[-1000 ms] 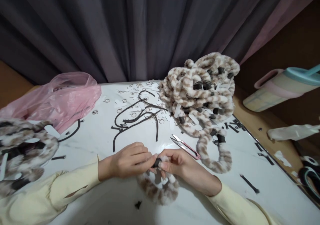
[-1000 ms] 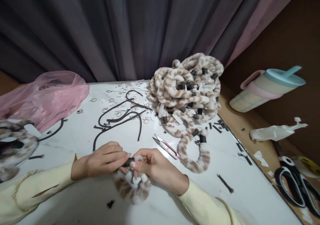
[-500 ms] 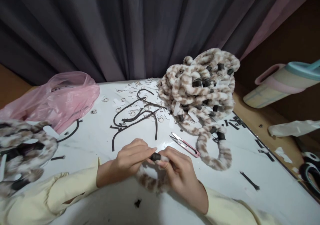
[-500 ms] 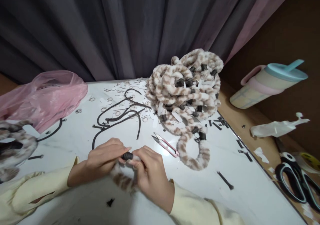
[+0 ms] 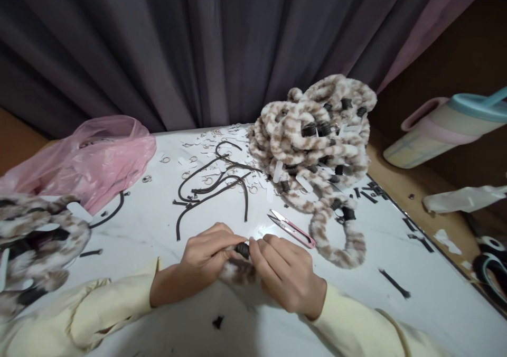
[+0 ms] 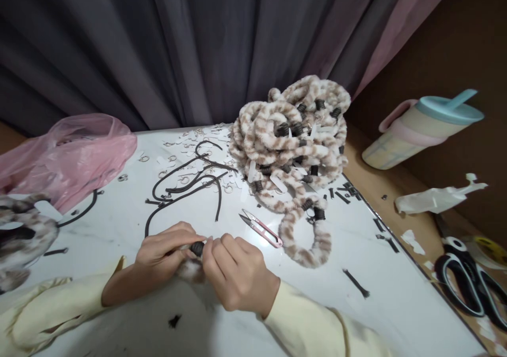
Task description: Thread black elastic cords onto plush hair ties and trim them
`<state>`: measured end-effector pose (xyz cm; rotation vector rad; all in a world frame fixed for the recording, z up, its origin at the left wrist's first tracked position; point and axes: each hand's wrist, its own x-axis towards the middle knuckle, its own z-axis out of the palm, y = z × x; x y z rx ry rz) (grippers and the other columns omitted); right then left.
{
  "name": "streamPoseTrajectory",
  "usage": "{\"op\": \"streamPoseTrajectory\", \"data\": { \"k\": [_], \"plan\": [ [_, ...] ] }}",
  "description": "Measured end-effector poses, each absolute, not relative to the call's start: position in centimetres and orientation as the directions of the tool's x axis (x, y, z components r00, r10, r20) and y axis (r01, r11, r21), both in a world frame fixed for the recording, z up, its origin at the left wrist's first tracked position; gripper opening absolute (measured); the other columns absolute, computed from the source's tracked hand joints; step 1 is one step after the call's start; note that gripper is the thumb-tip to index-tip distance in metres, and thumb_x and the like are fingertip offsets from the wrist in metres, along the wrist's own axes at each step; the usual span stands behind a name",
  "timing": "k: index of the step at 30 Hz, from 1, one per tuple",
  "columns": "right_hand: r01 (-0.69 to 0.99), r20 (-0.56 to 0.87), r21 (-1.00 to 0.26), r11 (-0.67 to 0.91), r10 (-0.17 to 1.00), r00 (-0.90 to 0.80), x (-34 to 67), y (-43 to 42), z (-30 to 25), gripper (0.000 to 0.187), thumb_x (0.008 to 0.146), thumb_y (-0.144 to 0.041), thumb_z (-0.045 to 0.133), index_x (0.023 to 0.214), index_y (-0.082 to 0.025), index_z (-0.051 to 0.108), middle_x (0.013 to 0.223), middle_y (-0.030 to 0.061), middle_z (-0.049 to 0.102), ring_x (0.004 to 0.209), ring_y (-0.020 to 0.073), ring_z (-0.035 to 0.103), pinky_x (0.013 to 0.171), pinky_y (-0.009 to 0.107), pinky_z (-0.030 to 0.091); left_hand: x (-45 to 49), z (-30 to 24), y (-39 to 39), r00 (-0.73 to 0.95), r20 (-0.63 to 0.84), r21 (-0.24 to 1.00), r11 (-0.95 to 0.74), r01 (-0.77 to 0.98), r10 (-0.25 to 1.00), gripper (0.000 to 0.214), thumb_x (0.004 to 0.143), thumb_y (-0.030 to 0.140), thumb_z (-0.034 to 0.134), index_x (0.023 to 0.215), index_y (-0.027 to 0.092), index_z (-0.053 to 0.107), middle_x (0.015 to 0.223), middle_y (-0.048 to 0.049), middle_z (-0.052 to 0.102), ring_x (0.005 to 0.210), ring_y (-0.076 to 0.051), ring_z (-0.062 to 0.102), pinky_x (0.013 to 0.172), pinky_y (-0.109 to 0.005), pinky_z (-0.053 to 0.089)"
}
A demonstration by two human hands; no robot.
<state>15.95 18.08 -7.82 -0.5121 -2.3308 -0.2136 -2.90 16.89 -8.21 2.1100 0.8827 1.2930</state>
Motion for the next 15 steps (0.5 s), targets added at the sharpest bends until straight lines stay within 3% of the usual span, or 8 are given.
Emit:
{"op": "streamPoseTrajectory", "data": {
  "k": [3,5,6,8,11,15],
  "plan": [
    [0.390,0.680,0.069,0.918,0.243,-0.692,16.3,18.6,-7.5,0.026,0.086,-0.007,0.041,0.106,0.005,0.052,0.083,0.0164,0.061,0.079,0.0250,0.053,0.060,0.032,0.037,-2.9,-7.9,16.8,0.329,0.478,0.760,-0.571,0.311,0.815,0.020,0.080,0.000,0.048,0.090,0.010,0.063,0.076,-0.0058,0.064,0.070,-0.011,0.057,0.064,-0.019,0.048],
    [0.371,0.671,0.045,0.928,0.247,-0.699,16.4,18.8,-7.4,0.026,0.088,-0.006,0.040,0.108,0.004,0.052,0.089,0.0162,0.061,0.085,0.0252,0.053,0.063,0.033,0.038,-3.1,-7.7,16.9,0.333,0.517,0.719,-0.611,0.331,0.788,0.020,0.081,0.000,0.048,0.093,0.010,0.060,0.077,-0.0062,0.063,0.070,-0.011,0.056,0.064,-0.020,0.047],
    [0.372,0.669,-0.025,0.928,0.292,-0.683,16.4,18.9,-7.3,0.025,0.089,-0.007,0.040,0.108,0.002,0.052,0.089,0.0147,0.061,0.086,0.0241,0.052,0.065,0.032,0.038,-3.2,-7.6,17.0,0.347,0.562,0.669,-0.660,0.342,0.751,0.021,0.082,-0.001,0.046,0.096,0.010,0.058,0.078,-0.0065,0.062,0.071,-0.012,0.054,0.064,-0.021,0.047],
    [0.373,0.616,-0.296,0.880,0.474,-0.630,16.3,19.1,-7.2,0.023,0.093,-0.020,0.045,0.107,-0.004,0.054,0.086,0.0106,0.060,0.086,0.0208,0.051,0.069,0.031,0.038,-3.5,-7.4,17.2,0.403,0.632,0.545,-0.749,0.376,0.662,0.027,0.081,-0.005,0.043,0.100,0.009,0.055,0.077,-0.0073,0.059,0.073,-0.013,0.051,0.065,-0.024,0.045],
    [0.322,0.351,-0.731,0.602,0.736,-0.579,16.2,19.4,-6.8,0.044,0.088,-0.054,0.045,0.093,-0.012,0.060,0.083,0.0078,0.058,0.085,0.0174,0.049,0.072,0.030,0.040,-4.1,-7.1,17.6,0.526,0.626,0.369,-0.813,0.450,0.576,0.029,0.081,-0.005,0.038,0.103,0.008,0.052,0.075,-0.0079,0.058,0.073,-0.015,0.051,0.065,-0.027,0.046],
    [0.235,0.020,-0.942,0.238,0.742,-0.670,16.3,19.6,-5.7,0.054,0.091,-0.058,0.034,0.078,-0.012,0.061,0.083,0.0082,0.056,0.080,0.0147,0.050,0.073,0.027,0.041,-4.8,-6.9,18.2,0.606,0.685,0.125,-0.885,0.449,0.404,0.023,0.088,0.007,0.036,0.106,0.004,0.052,0.074,-0.0103,0.061,0.072,-0.017,0.054,0.067,-0.029,0.047]
  ]
}}
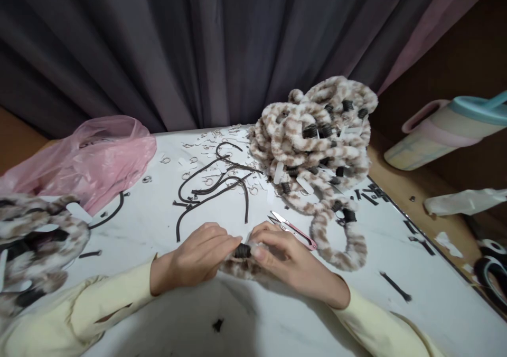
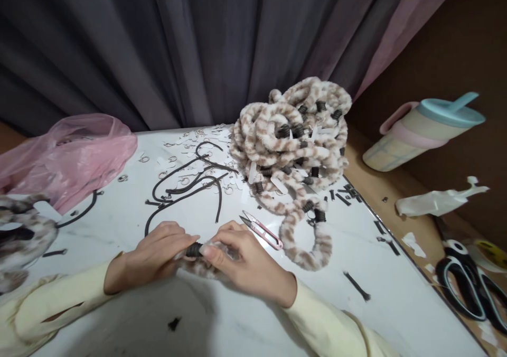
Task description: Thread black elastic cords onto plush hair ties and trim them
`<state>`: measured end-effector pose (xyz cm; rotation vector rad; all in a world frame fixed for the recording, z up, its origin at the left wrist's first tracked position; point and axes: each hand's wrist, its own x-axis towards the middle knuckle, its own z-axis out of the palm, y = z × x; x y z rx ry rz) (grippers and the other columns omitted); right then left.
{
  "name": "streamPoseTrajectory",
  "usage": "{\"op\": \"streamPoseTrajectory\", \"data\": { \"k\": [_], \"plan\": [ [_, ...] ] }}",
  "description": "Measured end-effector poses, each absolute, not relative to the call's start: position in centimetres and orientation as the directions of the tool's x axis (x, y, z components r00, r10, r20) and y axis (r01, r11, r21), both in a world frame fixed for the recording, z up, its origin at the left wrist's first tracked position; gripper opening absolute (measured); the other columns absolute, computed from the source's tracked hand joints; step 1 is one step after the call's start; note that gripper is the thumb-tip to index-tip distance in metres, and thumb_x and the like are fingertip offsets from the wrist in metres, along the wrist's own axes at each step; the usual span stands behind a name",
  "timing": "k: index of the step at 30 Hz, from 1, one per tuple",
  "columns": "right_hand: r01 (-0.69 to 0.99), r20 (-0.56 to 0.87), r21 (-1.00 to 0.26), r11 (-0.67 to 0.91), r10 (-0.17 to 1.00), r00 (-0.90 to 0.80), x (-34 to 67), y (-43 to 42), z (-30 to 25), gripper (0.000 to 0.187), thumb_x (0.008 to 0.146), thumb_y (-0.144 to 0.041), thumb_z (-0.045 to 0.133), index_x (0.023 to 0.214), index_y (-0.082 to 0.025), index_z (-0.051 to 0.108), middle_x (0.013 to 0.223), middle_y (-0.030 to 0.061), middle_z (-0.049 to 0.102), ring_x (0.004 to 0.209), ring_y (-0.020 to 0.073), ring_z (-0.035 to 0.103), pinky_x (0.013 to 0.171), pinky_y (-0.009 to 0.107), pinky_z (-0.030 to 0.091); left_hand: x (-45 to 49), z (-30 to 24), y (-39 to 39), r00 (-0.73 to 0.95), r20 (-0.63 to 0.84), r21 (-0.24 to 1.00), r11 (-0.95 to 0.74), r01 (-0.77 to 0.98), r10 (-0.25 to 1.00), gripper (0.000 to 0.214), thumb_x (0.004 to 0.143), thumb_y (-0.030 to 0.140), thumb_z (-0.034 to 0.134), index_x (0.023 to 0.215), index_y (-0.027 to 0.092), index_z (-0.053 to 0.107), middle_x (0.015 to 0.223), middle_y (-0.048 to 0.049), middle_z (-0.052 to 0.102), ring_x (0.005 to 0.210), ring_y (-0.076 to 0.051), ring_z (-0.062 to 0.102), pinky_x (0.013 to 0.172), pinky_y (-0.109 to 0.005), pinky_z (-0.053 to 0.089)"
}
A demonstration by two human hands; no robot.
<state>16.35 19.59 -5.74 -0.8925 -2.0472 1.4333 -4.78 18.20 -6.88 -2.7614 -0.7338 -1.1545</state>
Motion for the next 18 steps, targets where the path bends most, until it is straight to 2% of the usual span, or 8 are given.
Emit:
{"op": "streamPoseTrajectory", "data": {
  "k": [4,8,11,14,16,18],
  "plan": [
    [0.150,-0.122,-0.989,-0.015,0.667,-0.735,16.4,19.4,-5.1,0.048,0.089,-0.053,0.045,0.076,-0.011,0.062,0.081,0.0068,0.055,0.078,0.0129,0.052,0.069,0.023,0.040,-5.0,-6.4,18.6,0.678,0.685,-0.025,-0.921,0.389,0.268,0.026,0.092,0.010,0.031,0.105,0.004,0.053,0.072,-0.0090,0.065,0.068,-0.017,0.057,0.064,-0.028,0.047],
    [0.090,-0.112,-0.994,-0.068,0.705,-0.701,16.0,19.1,-5.3,0.044,0.084,-0.052,0.053,0.072,-0.010,0.061,0.078,0.0058,0.055,0.074,0.0122,0.052,0.068,0.023,0.039,-5.0,-5.6,18.5,0.708,0.661,-0.053,-0.925,0.375,0.249,0.026,0.089,0.008,0.032,0.100,0.006,0.055,0.073,-0.0085,0.066,0.065,-0.016,0.058,0.061,-0.028,0.048],
    [0.093,-0.093,-0.995,-0.041,0.731,-0.676,15.8,18.9,-5.5,0.046,0.083,-0.055,0.054,0.077,-0.010,0.064,0.081,0.0074,0.056,0.077,0.0145,0.052,0.071,0.025,0.039,-5.0,-5.3,18.2,0.739,0.623,-0.061,-0.926,0.373,0.256,0.022,0.088,0.007,0.035,0.096,0.006,0.055,0.071,-0.0091,0.065,0.063,-0.017,0.058,0.060,-0.030,0.047],
    [0.102,-0.048,-0.995,0.022,0.771,-0.636,15.7,18.6,-5.9,0.048,0.082,-0.058,0.053,0.079,-0.012,0.064,0.082,0.0082,0.057,0.080,0.0162,0.051,0.072,0.028,0.039,-4.9,-5.4,17.9,0.743,0.598,0.003,-0.927,0.374,0.302,0.026,0.089,0.007,0.033,0.109,0.002,0.049,0.071,-0.0101,0.065,0.063,-0.018,0.058,0.061,-0.031,0.047],
    [0.121,0.040,-0.983,0.137,0.807,-0.589,15.6,18.3,-6.2,0.044,0.086,-0.054,0.050,0.078,-0.013,0.064,0.081,0.0071,0.057,0.080,0.0160,0.051,0.072,0.029,0.037,-4.8,-5.8,17.8,0.725,0.596,0.094,-0.926,0.365,0.346,0.033,0.091,0.010,0.030,0.121,0.003,0.041,0.073,-0.0090,0.064,0.062,-0.017,0.057,0.059,-0.030,0.047],
    [0.165,0.179,-0.935,0.313,0.821,-0.542,15.4,17.9,-6.4,0.037,0.092,-0.042,0.045,0.075,-0.014,0.062,0.079,0.0055,0.058,0.080,0.0153,0.050,0.074,0.031,0.033,-4.7,-6.6,17.6,0.690,0.604,0.168,-0.910,0.380,0.399,0.037,0.092,0.012,0.030,0.127,0.005,0.036,0.073,-0.0074,0.063,0.060,-0.017,0.056,0.058,-0.030,0.046]
  ]
}}
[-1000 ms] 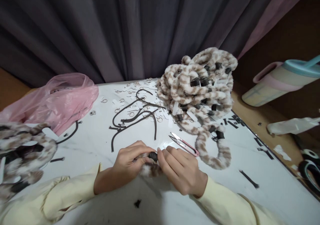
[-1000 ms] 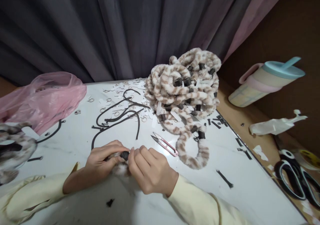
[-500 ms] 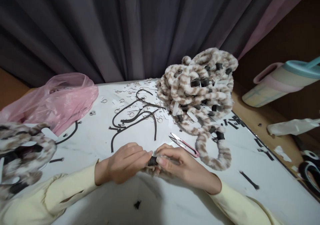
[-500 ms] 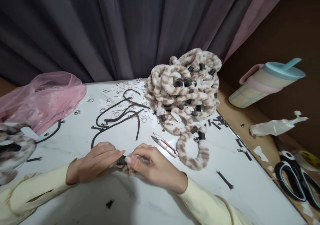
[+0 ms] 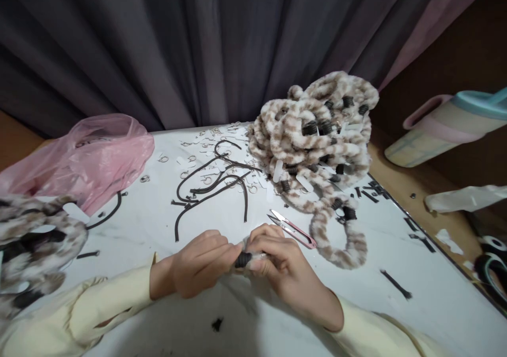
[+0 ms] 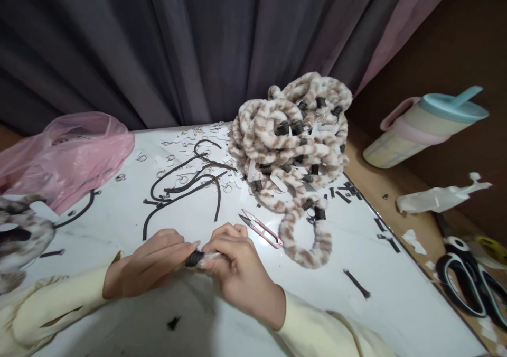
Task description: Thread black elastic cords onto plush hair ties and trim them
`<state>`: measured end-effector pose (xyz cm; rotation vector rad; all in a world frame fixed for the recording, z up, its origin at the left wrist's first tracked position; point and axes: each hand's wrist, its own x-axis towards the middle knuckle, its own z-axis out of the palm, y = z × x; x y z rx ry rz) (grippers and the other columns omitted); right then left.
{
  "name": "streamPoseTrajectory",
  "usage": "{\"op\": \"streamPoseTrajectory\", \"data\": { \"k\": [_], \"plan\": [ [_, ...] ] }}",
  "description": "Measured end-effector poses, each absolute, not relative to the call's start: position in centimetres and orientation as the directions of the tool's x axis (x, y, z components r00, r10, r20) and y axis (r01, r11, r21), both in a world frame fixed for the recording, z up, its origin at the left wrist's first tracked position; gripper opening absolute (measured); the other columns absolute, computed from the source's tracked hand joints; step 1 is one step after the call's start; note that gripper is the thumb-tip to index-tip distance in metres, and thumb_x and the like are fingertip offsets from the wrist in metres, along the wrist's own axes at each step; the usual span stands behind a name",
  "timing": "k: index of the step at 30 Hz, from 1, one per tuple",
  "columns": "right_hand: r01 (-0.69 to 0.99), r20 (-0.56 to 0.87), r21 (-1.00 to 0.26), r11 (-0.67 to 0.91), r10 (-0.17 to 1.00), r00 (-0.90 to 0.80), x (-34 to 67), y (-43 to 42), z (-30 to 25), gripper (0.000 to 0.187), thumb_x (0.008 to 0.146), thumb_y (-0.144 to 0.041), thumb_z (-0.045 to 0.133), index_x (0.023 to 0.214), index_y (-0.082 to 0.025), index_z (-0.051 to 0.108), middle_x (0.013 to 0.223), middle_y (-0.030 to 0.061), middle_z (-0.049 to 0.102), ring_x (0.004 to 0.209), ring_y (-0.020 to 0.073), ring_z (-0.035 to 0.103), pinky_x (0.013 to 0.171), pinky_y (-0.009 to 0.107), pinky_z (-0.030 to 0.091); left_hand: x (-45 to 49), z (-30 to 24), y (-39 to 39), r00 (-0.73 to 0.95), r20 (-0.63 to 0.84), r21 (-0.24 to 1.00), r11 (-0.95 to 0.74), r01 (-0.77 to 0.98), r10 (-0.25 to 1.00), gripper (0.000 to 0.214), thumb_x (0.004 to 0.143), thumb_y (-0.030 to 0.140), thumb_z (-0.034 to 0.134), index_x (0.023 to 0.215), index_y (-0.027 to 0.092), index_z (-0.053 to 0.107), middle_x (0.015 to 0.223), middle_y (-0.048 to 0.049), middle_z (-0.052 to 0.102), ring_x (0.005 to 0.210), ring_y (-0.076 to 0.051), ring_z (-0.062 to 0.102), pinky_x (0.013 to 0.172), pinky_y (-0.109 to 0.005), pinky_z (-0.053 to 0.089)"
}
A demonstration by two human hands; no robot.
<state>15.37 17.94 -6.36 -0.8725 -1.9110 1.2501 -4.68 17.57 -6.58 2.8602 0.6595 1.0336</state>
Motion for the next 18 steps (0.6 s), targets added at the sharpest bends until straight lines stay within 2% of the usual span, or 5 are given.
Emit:
{"op": "streamPoseTrajectory", "data": {
  "k": [5,9,12,14,18],
  "plan": [
    [0.368,0.503,-0.636,0.679,0.726,-0.470,15.0,17.2,-6.8,0.025,0.087,-0.008,0.033,0.079,-0.012,0.056,0.066,0.0031,0.051,0.078,0.0157,0.047,0.074,0.033,0.027,-4.0,-8.1,16.8,0.546,0.582,0.437,-0.798,0.415,0.602,0.028,0.088,0.009,0.035,0.113,0.010,0.049,0.071,-0.0061,0.056,0.067,-0.016,0.051,0.063,-0.029,0.044],
    [0.446,0.665,-0.337,0.829,0.545,-0.510,15.2,17.3,-7.4,0.025,0.076,-0.001,0.033,0.089,-0.009,0.052,0.071,0.0052,0.055,0.084,0.0177,0.050,0.077,0.036,0.028,-3.2,-7.9,16.5,0.448,0.549,0.606,-0.706,0.367,0.705,0.020,0.086,0.005,0.041,0.098,0.010,0.056,0.072,-0.0066,0.056,0.066,-0.014,0.048,0.060,-0.027,0.042],
    [0.453,0.687,-0.226,0.862,0.471,-0.554,15.4,17.7,-7.5,0.026,0.076,0.000,0.034,0.093,-0.008,0.051,0.076,0.0071,0.058,0.088,0.0182,0.051,0.077,0.035,0.029,-2.9,-7.9,16.6,0.389,0.534,0.683,-0.654,0.325,0.751,0.013,0.085,0.005,0.049,0.092,0.010,0.058,0.073,-0.0066,0.060,0.066,-0.013,0.052,0.062,-0.025,0.044],
    [0.457,0.664,-0.307,0.835,0.532,-0.526,15.4,17.9,-7.4,0.021,0.078,-0.002,0.034,0.086,-0.009,0.052,0.070,0.0056,0.055,0.083,0.0176,0.050,0.075,0.034,0.028,-2.9,-8.0,16.9,0.360,0.512,0.726,-0.617,0.305,0.780,0.012,0.084,0.005,0.052,0.093,0.010,0.059,0.076,-0.0063,0.062,0.068,-0.012,0.054,0.063,-0.022,0.045],
    [0.351,0.436,-0.721,0.598,0.785,-0.441,15.3,18.4,-7.1,0.023,0.087,-0.013,0.038,0.069,-0.012,0.052,0.063,0.0014,0.050,0.070,0.0125,0.045,0.070,0.030,0.026,-3.4,-8.0,17.6,0.423,0.461,0.731,-0.604,0.318,0.780,0.013,0.087,0.011,0.053,0.098,0.012,0.059,0.080,-0.0060,0.063,0.071,-0.012,0.056,0.066,-0.021,0.046]
  ]
}}
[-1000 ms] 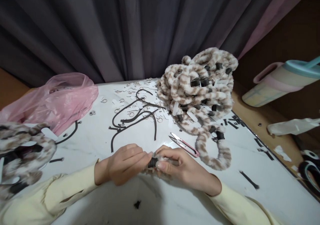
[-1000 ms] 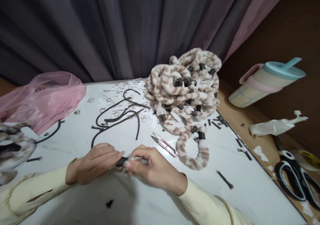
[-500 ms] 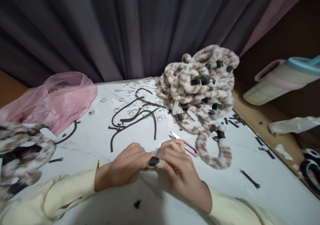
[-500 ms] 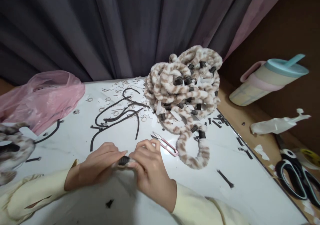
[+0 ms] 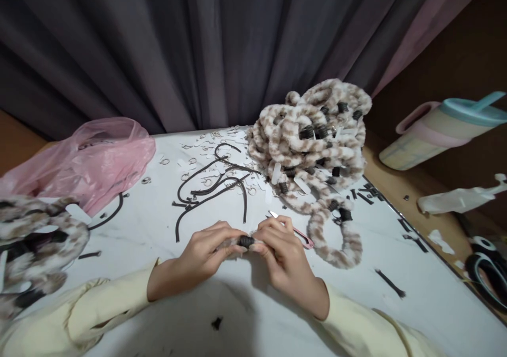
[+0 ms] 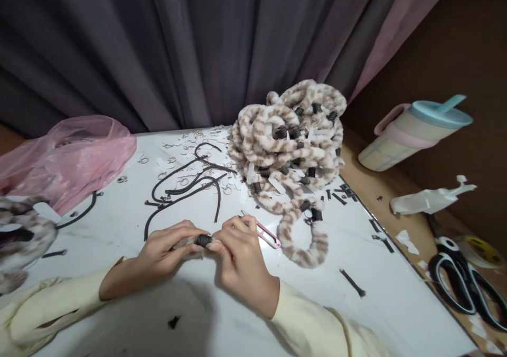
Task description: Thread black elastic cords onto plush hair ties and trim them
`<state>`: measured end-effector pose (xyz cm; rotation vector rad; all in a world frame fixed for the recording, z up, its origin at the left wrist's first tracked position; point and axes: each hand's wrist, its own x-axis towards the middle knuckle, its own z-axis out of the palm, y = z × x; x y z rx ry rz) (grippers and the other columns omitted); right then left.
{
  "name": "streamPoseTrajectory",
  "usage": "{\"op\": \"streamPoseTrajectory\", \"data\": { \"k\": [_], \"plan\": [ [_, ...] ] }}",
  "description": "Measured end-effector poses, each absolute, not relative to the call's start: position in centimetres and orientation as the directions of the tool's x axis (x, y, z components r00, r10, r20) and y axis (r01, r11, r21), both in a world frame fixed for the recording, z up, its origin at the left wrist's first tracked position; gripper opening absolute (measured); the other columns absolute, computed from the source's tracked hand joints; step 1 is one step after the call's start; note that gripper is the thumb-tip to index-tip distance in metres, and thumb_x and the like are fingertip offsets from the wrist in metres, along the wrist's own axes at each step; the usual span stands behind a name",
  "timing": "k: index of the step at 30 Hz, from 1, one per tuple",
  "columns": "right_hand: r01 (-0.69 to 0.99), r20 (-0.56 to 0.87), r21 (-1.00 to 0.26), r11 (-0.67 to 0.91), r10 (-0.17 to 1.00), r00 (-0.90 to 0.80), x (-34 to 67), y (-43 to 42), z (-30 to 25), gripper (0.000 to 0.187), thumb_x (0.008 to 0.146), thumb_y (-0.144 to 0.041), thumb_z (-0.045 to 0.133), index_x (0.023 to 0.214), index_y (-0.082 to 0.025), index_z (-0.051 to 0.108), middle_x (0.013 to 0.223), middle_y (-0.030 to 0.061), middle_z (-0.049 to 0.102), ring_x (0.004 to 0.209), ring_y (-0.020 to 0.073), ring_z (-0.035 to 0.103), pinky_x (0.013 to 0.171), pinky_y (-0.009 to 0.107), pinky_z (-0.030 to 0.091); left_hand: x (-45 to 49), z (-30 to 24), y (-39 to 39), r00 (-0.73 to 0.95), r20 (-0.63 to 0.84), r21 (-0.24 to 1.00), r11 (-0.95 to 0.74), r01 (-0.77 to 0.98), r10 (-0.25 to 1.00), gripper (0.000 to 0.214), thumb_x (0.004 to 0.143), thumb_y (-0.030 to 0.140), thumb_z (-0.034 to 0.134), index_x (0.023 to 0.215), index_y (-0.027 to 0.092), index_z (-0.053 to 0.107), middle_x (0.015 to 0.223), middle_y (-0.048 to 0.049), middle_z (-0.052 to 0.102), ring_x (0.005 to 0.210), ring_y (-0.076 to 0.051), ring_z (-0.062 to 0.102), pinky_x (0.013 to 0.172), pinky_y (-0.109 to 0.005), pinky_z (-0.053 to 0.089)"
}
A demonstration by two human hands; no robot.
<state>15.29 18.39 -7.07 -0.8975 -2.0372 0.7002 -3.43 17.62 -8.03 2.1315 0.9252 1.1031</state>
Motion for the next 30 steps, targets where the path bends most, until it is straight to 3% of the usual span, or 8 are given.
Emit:
{"op": "streamPoseTrajectory", "data": {
  "k": [2,5,11,15,17,20,25,30],
  "plan": [
    [0.286,0.252,-0.863,0.417,0.845,-0.472,15.4,18.7,-6.9,0.027,0.088,-0.021,0.042,0.066,-0.013,0.054,0.065,0.0011,0.052,0.067,0.0112,0.044,0.069,0.028,0.028,-3.7,-7.8,18.0,0.485,0.463,0.687,-0.646,0.332,0.742,0.014,0.088,0.014,0.051,0.100,0.011,0.059,0.082,-0.0068,0.064,0.073,-0.013,0.056,0.068,-0.022,0.046],
    [0.222,0.043,-0.957,0.188,0.848,-0.529,15.6,19.0,-6.7,0.032,0.087,-0.030,0.044,0.061,-0.013,0.053,0.062,0.0016,0.050,0.063,0.0110,0.044,0.065,0.025,0.030,-4.0,-7.3,18.3,0.537,0.470,0.655,-0.684,0.320,0.701,0.016,0.090,0.017,0.049,0.102,0.010,0.058,0.083,-0.0075,0.063,0.075,-0.013,0.055,0.068,-0.021,0.046],
    [0.182,-0.121,-0.983,-0.021,0.822,-0.556,15.9,19.5,-6.3,0.040,0.084,-0.040,0.046,0.056,-0.013,0.045,0.053,-0.0006,0.042,0.052,0.0076,0.035,0.052,0.021,0.026,-4.4,-6.8,19.0,0.618,0.408,0.652,-0.688,0.319,0.672,0.023,0.089,0.018,0.052,0.111,0.013,0.054,0.085,-0.0060,0.061,0.079,-0.013,0.054,0.071,-0.023,0.045],
    [0.193,-0.269,-0.962,-0.194,0.799,-0.538,16.3,19.5,-6.0,0.040,0.081,-0.043,0.049,0.055,-0.013,0.042,0.048,-0.0035,0.034,0.046,0.0045,0.025,0.047,0.020,0.019,-4.8,-5.9,19.3,0.658,0.473,0.492,-0.795,0.354,0.586,0.039,0.086,0.019,0.057,0.123,0.011,0.046,0.096,-0.0105,0.061,0.092,-0.019,0.053,0.082,-0.032,0.043],
    [0.182,-0.289,-0.957,-0.225,0.784,-0.549,16.4,19.5,-5.8,0.040,0.080,-0.042,0.050,0.055,-0.012,0.043,0.047,-0.0037,0.034,0.045,0.0040,0.025,0.046,0.020,0.018,-5.1,-5.3,19.3,0.615,0.513,0.445,-0.798,0.406,0.599,0.034,0.088,0.010,0.052,0.121,0.011,0.047,0.103,-0.0117,0.061,0.097,-0.019,0.053,0.085,-0.034,0.041],
    [0.177,-0.303,-0.953,-0.246,0.772,-0.558,16.5,19.4,-5.6,0.040,0.079,-0.042,0.050,0.054,-0.012,0.042,0.046,-0.0038,0.033,0.044,0.0035,0.024,0.045,0.020,0.018,-5.3,-4.3,19.0,0.497,0.542,0.521,-0.735,0.433,0.677,0.021,0.087,0.002,0.045,0.102,0.013,0.055,0.088,-0.0056,0.063,0.083,-0.013,0.056,0.076,-0.027,0.043],
    [0.213,-0.323,-0.946,-0.244,0.761,-0.563,16.4,19.6,-5.8,0.040,0.078,-0.044,0.052,0.055,-0.012,0.044,0.049,-0.0020,0.037,0.046,0.0043,0.028,0.045,0.020,0.019,-4.8,-2.8,18.0,0.391,0.368,0.671,-0.532,0.516,0.844,0.013,0.089,0.010,0.046,0.081,0.016,0.053,0.064,0.0053,0.055,0.055,-0.004,0.050,0.055,-0.013,0.039],
    [0.208,-0.295,-0.955,-0.212,0.755,-0.585,16.4,19.5,-6.0,0.043,0.078,-0.048,0.052,0.055,-0.012,0.044,0.049,-0.0023,0.035,0.046,0.0050,0.027,0.045,0.021,0.018,-4.2,-3.1,17.7,0.375,0.320,0.683,-0.486,0.545,0.870,0.026,0.089,0.017,0.049,0.063,0.015,0.046,0.051,0.0068,0.041,0.045,-0.003,0.037,0.044,-0.014,0.031]
  ]
}}
